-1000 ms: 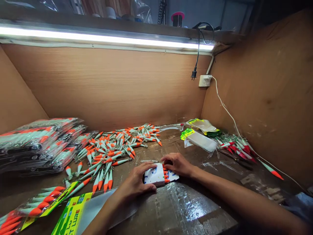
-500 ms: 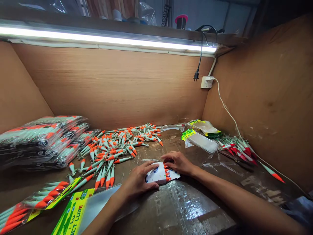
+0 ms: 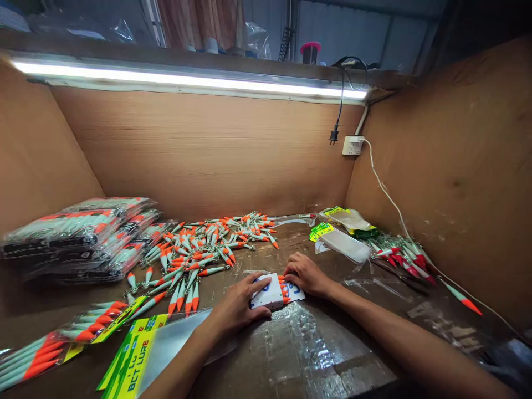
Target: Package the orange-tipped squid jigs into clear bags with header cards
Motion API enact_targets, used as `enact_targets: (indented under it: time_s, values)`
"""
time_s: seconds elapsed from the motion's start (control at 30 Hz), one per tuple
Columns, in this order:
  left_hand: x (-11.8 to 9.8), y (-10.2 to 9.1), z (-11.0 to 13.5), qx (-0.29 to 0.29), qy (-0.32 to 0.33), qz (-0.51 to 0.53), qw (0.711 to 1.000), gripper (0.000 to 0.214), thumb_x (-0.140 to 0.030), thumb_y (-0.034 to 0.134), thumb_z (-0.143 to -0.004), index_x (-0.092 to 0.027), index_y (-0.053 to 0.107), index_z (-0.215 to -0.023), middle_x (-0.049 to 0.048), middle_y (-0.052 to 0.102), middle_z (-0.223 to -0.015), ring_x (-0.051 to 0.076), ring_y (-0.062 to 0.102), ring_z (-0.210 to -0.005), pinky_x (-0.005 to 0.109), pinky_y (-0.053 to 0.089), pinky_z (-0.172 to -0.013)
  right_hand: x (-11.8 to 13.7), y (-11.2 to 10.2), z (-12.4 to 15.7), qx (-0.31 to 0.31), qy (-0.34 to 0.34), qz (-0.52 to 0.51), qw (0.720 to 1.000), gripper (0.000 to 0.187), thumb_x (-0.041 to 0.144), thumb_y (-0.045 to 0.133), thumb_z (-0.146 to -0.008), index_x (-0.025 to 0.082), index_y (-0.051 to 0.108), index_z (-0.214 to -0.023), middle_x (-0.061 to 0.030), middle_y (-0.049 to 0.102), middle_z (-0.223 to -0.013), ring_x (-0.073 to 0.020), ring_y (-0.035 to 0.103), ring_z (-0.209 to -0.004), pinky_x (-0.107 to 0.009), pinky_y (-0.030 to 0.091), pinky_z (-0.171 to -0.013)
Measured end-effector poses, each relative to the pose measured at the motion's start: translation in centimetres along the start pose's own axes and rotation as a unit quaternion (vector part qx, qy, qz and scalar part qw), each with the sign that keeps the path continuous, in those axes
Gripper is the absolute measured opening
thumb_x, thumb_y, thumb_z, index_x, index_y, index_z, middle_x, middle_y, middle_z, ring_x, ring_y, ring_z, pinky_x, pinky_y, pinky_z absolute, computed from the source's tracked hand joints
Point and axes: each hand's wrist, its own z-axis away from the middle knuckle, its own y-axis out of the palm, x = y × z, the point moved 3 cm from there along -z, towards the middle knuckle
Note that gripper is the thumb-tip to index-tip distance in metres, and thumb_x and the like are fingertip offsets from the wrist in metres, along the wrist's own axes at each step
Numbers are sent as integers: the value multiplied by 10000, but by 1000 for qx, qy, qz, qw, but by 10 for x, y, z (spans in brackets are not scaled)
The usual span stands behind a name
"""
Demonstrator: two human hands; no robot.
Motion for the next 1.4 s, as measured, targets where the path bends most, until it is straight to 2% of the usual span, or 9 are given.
enact_targets:
  time_s: [0.4, 0.53, 0.63, 0.73, 0.97, 1.13, 1.2, 1.33, 1.4]
  values:
    - [-1, -1, 0, 53, 8, -7, 999, 743, -615, 684, -782, -344, 470, -1439, 82, 322, -1586, 335, 421, -1377, 454, 343, -1132, 9, 3, -1, -8, 4, 73, 997, 85, 220, 670, -877, 201, 705, -953, -68, 652, -1009, -230, 567, -1002, -380, 431, -900]
    - [-4, -36, 22, 34, -35, 17, 999, 774, -560, 647, -838, -320, 340, -1506, 87, 368, -1561, 297, 398, -1393, 424, 340, -1127, 22, -2, 4, -14, -27, 39, 999, 452, 155, 549, -911, 194, 515, -1360, -119, 568, -1337, -241, 493, -1235, -425, 380, -1054]
    - [10, -73, 60, -10, -143, -11, 990, 520, -493, 621, -864, -276, 541, -1329, 68, 646, -1238, 243, 615, -1099, 342, 466, -936, 43, 1, 9, 35, -81, -24, 996, 639, 278, 537, -939, 209, 288, -1523, -115, 407, -1523, -235, 361, -1385, -432, 279, -1157]
    - [26, -87, 99, -1, -242, -80, 967, 416, -407, 724, -752, -248, 650, -1129, 43, 688, -1033, 251, 634, -950, 319, 458, -809, 58, 6, 11, 119, -102, -43, 987, 910, 489, 638, -855, 196, 158, -1570, -143, 315, -1577, -303, 306, -1415, -512, 174, -1189]
    - [35, -75, 112, -99, -245, -104, 959, 115, -330, 636, -805, -234, 690, -837, 23, 703, -893, 219, 633, -864, 292, 412, -753, 41, -22, 14, 215, -134, -83, 964, 720, 141, 613, -746, 341, 480, -1425, -28, 388, -1552, -316, 244, -1425, -566, 201, -1145]
    - [37, -84, 103, -148, -262, -95, 949, 108, -346, 638, -815, -252, 685, -838, -9, 716, -801, 190, 641, -733, 279, 402, -692, 27, -30, 14, 165, -54, -80, 982, 301, 188, 537, -857, 310, 735, -1049, 7, 345, -1572, -286, 232, -1454, -526, 225, -1151]
    - [37, -91, 98, -172, -251, -86, 949, 126, -363, 659, -799, -239, 662, -820, -15, 707, -774, 178, 632, -700, 269, 405, -677, 27, -26, 15, 129, -4, -60, 990, 296, 328, 547, -897, 283, 694, -1151, -50, 336, -1572, -291, 265, -1446, -506, 245, -1152]
    - [32, -105, 79, -201, -228, -17, 953, 183, -389, 660, -795, -207, 675, -786, 8, 719, -773, 177, 640, -721, 259, 432, -685, 27, -15, 25, 103, 132, 34, 985, 955, 720, 622, -749, 263, 315, -1529, -154, 185, -1619, -401, 247, -1446, -555, 263, -1128]
    - [27, -109, 64, -190, -214, 21, 958, 249, -428, 621, -831, -200, 708, -786, 15, 725, -758, 177, 641, -719, 258, 442, -681, 24, -12, 32, 115, 174, 78, 975, 1074, 764, 620, -711, 274, 196, -1568, -162, 129, -1633, -459, 264, -1425, -595, 290, -1092]
